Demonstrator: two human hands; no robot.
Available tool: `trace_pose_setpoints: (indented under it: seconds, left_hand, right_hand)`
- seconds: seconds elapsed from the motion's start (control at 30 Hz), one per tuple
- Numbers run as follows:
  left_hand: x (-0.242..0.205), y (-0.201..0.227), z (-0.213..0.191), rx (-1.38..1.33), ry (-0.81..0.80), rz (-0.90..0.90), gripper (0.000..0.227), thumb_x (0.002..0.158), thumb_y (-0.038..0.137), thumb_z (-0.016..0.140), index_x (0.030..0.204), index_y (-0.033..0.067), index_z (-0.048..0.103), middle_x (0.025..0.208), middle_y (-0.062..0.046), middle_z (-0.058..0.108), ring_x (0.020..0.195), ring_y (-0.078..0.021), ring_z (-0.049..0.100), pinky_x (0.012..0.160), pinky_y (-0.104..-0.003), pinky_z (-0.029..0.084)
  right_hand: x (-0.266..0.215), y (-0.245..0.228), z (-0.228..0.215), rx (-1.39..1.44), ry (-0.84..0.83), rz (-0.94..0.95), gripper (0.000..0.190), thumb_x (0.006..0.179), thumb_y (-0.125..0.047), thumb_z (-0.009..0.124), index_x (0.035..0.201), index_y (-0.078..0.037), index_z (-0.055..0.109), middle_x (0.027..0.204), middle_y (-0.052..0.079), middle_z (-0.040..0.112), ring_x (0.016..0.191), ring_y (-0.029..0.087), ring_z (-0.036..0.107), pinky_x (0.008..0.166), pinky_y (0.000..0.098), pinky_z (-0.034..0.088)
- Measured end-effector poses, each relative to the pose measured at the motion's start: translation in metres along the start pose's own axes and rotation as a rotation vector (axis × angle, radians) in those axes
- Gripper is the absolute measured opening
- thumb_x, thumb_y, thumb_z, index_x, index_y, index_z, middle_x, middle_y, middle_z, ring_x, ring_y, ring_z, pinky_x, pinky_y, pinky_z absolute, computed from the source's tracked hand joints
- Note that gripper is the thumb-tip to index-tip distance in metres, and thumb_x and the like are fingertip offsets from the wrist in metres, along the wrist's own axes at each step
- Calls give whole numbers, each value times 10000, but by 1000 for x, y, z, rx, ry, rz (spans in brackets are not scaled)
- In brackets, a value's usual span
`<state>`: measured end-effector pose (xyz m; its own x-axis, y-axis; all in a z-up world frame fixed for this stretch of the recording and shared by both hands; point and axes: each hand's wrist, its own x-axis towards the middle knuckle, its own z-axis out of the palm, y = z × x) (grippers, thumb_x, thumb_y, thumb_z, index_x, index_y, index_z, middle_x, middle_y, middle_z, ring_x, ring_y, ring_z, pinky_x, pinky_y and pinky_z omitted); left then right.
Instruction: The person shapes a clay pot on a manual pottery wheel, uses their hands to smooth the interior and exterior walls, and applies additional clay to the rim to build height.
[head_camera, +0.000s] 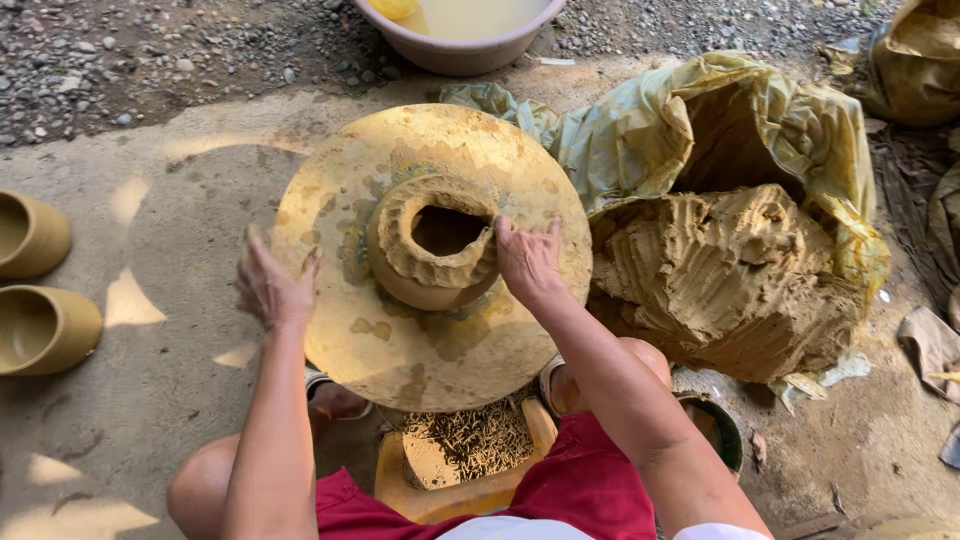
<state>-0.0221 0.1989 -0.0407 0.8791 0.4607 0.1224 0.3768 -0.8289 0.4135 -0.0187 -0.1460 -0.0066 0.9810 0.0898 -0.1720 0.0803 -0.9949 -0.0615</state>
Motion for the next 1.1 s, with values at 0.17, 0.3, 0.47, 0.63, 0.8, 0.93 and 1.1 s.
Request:
trace_pose_setpoints:
  seconds: [0.17,0.3,0.47,0.63,0.8,0.93,1.1]
  left_hand:
    - [-34,-108,84,-964,-243,-309,1114,735,463,911,1590,42,336,1555,-212,472,1395,-390,473,1150,-481,405]
    - [-79,-115,101,-1157,-219,-411,872,840,478,836,1498,-8,532,1505,-162,614,1372,-284,593,1182,-369,434]
    - [-160,-81,112,-928,-133,-735,678,919,558,726,1365,54,647,1237,-79,656,1056,-160,646,882,-303,527]
    - [-267,-44,138,-995,-373,-843,518,923,651,617,913,138,541,578,60,285,475,-113,258,469,-302,251]
    - [-326,0,113,-890,-938,-731,558,880,531,717,1160,70,577,919,11,688,813,-134,721,746,-340,607]
    - [-328,8,102,-677,-1160,-444,555,885,395,742,1277,16,640,1059,-128,744,939,-228,682,834,-356,544]
    - [-332,14,89,-727,-1171,-276,625,885,319,743,1421,62,552,1098,-94,730,984,-179,702,905,-329,559]
  right_hand:
    - [3,-4,11,34,65,39,129,960,-60,498,1085,-49,528,753,158,720,777,370,738,1123,717,276]
    - [3,-3,22,99,132,43,93,973,-55,491,1053,-59,538,751,181,731,796,397,732,1116,702,293]
    - [-3,-4,18,95,197,25,79,952,-83,520,1027,-73,542,784,179,727,802,405,728,1104,716,277]
    - [-7,-7,13,89,185,9,91,937,-59,529,1026,-75,543,762,163,732,842,391,730,1112,729,279]
    - [-7,-9,4,58,163,-1,110,938,-58,541,1048,-51,535,754,163,729,814,389,730,1111,746,247]
    - [-4,-14,9,2,170,-2,122,923,-58,554,1045,-59,541,755,157,732,823,368,735,1115,733,259]
    - [-1,-17,18,-30,270,-30,79,913,-57,578,985,-80,554,774,145,731,826,364,733,1118,734,271]
